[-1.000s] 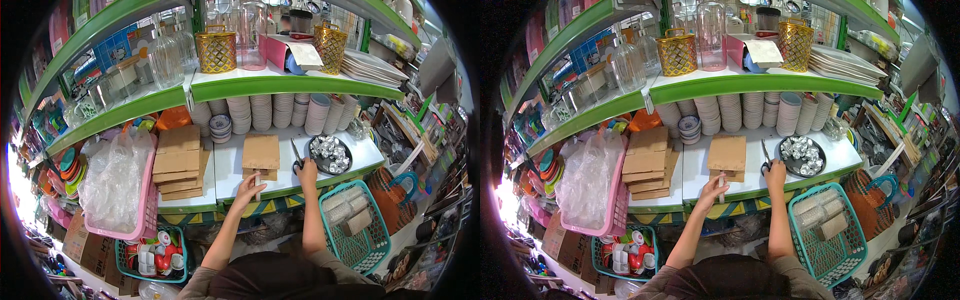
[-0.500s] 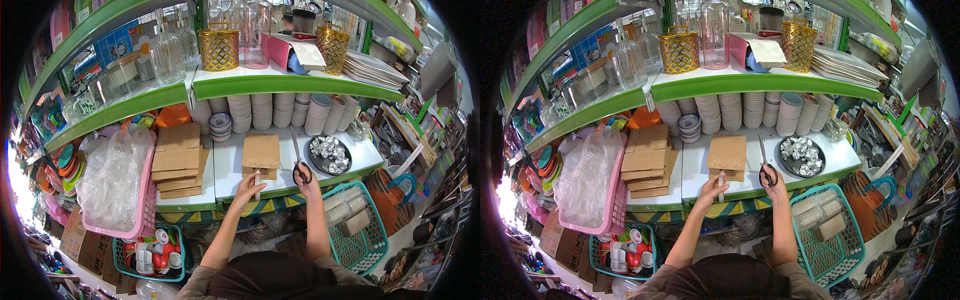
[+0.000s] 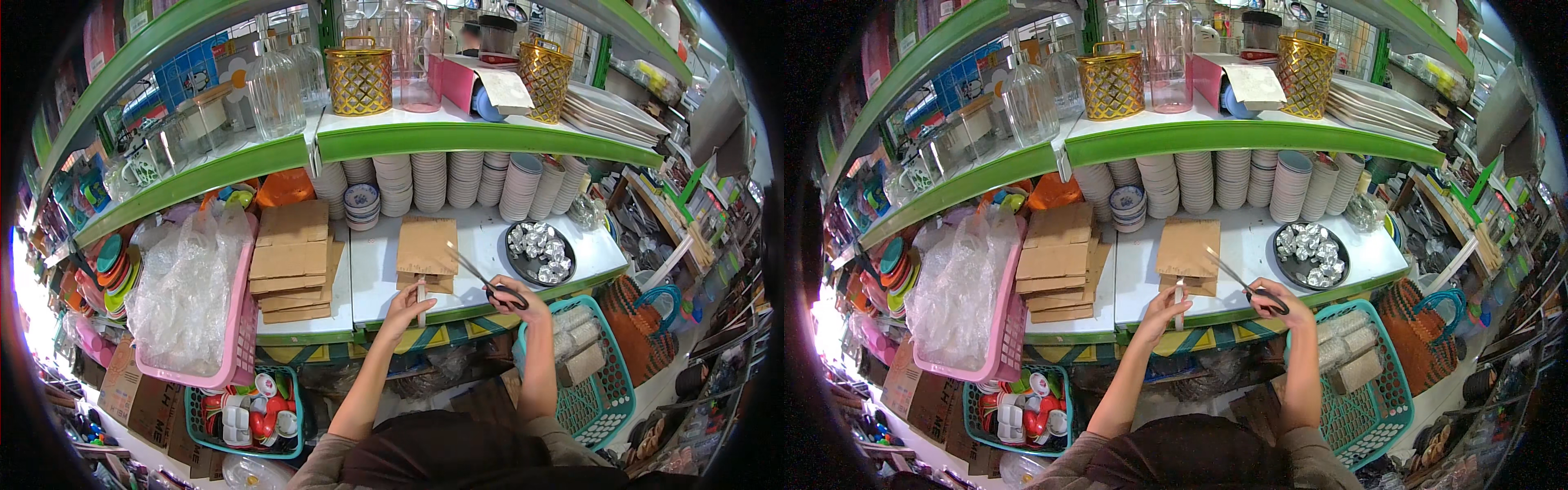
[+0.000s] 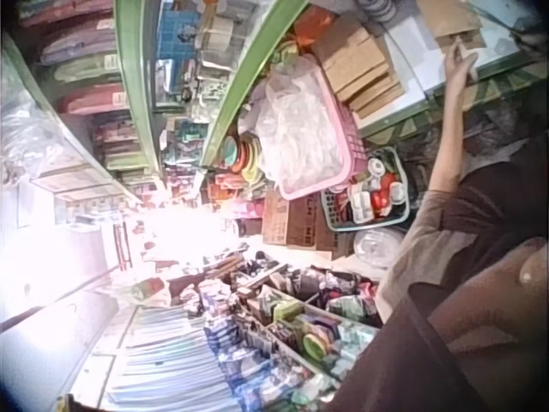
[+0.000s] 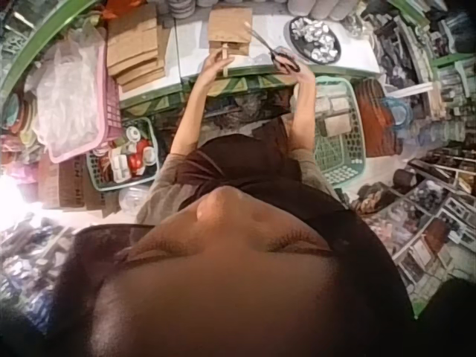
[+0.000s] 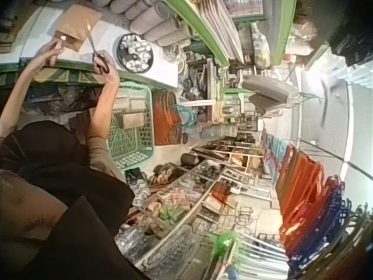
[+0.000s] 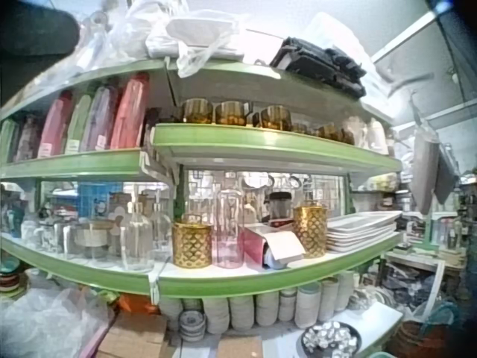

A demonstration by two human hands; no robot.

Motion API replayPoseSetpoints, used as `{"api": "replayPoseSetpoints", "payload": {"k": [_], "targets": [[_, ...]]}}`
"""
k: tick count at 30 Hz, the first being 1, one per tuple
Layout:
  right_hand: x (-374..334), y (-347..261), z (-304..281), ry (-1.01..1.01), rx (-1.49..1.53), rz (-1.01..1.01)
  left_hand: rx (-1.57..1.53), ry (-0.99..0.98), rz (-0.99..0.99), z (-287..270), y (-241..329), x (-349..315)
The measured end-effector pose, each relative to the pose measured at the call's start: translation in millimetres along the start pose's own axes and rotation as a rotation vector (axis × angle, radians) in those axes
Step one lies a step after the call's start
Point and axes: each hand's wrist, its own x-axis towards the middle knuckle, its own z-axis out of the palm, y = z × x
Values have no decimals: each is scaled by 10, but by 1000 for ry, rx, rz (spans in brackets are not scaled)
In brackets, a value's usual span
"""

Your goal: Assembling small cardboard boxes and placing small ceramic bowls inside them for packaging.

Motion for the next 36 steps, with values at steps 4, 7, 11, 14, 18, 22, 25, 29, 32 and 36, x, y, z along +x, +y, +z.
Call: {"api": "replayPoseSetpoints", "payload": {"k": [4, 7, 11, 14, 18, 22, 25, 29, 32, 36], "targets": [[-36, -230, -75, -54, -336, 164, 34, 0, -15, 17, 18, -7], [14, -315, -115, -125, -482, 228, 40, -8, -8, 38, 36, -6], [178, -332, -86, -172, -568, 296, 44, -8, -15, 12, 36, -4], [290, -356, -27, -200, -602, 331, 25, -15, -10, 19, 39, -1], [433, -361, 32, -261, -682, 350, 46, -8, -44, 11, 39, 13], [553, -268, 5, -292, -702, 246, 52, -7, -53, -2, 23, 21], [578, -288, 18, -290, -729, 278, 49, 0, -38, -34, -25, 41], [589, -287, -13, -313, -732, 235, 56, -21, -37, -8, 23, 27], [585, -303, -14, -308, -743, 245, 54, -38, -46, 1, 54, 10], [596, -296, -11, -291, -763, 244, 57, -34, -57, -13, 42, 8]]}}
